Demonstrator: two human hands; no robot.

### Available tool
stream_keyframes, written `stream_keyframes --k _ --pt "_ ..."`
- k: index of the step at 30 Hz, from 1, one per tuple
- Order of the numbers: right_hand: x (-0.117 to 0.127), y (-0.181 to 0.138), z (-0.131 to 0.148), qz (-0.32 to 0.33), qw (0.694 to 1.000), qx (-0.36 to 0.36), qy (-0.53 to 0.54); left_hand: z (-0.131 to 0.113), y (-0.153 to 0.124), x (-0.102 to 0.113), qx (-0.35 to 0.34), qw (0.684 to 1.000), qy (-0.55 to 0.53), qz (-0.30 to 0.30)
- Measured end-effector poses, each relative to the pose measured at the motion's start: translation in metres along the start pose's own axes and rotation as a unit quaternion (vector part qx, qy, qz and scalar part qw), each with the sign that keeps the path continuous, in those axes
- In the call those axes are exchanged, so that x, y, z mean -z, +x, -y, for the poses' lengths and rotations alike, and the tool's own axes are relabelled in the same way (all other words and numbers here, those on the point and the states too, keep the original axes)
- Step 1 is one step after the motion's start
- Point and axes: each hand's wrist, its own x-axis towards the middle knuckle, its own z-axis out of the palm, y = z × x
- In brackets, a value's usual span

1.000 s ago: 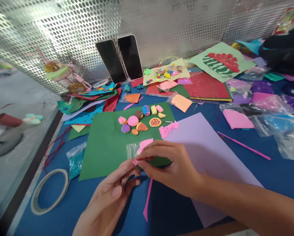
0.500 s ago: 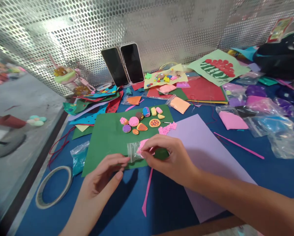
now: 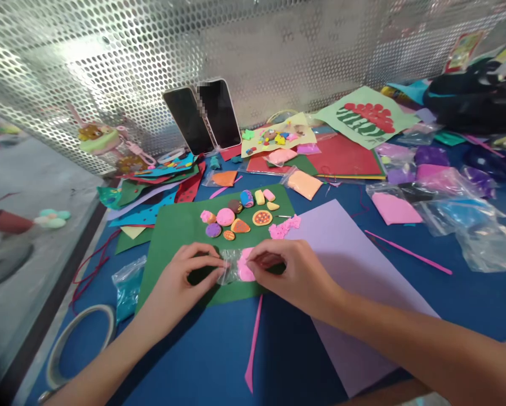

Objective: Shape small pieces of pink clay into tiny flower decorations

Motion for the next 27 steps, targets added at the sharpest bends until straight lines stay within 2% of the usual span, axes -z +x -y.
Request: stream_keyframes --k 8,12,17,21,24,27 --pt "0.0 0.003 0.001 0.017 0.999 -0.02 -0.031 0.002 0.014 -0.006 0.005 0.999 -0.04 0.016" --pt "0.0 0.005 0.002 0.028 0.998 -0.016 -0.058 0.0 0.014 -0.01 -0.004 0.999 -0.029 -0.037" --pt "0.002 0.005 0.002 0.043 0.996 -0.017 -0.081 0.0 0.008 -0.007 -0.058 0.993 0.02 -0.097" --pt "0.003 0.005 0.0 0.049 0.996 -0.024 -0.067 0.002 0.008 -0.005 -0.087 0.994 0.013 -0.061" --pt "0.003 0.005 -0.001 0.052 0.997 -0.023 -0.047 0.002 0.011 -0.006 -0.066 0.997 0.007 -0.037" --pt "0.003 0.004 -0.002 0.056 0.997 -0.02 -0.04 0.001 0.011 -0.007 -0.047 0.998 0.014 -0.043"
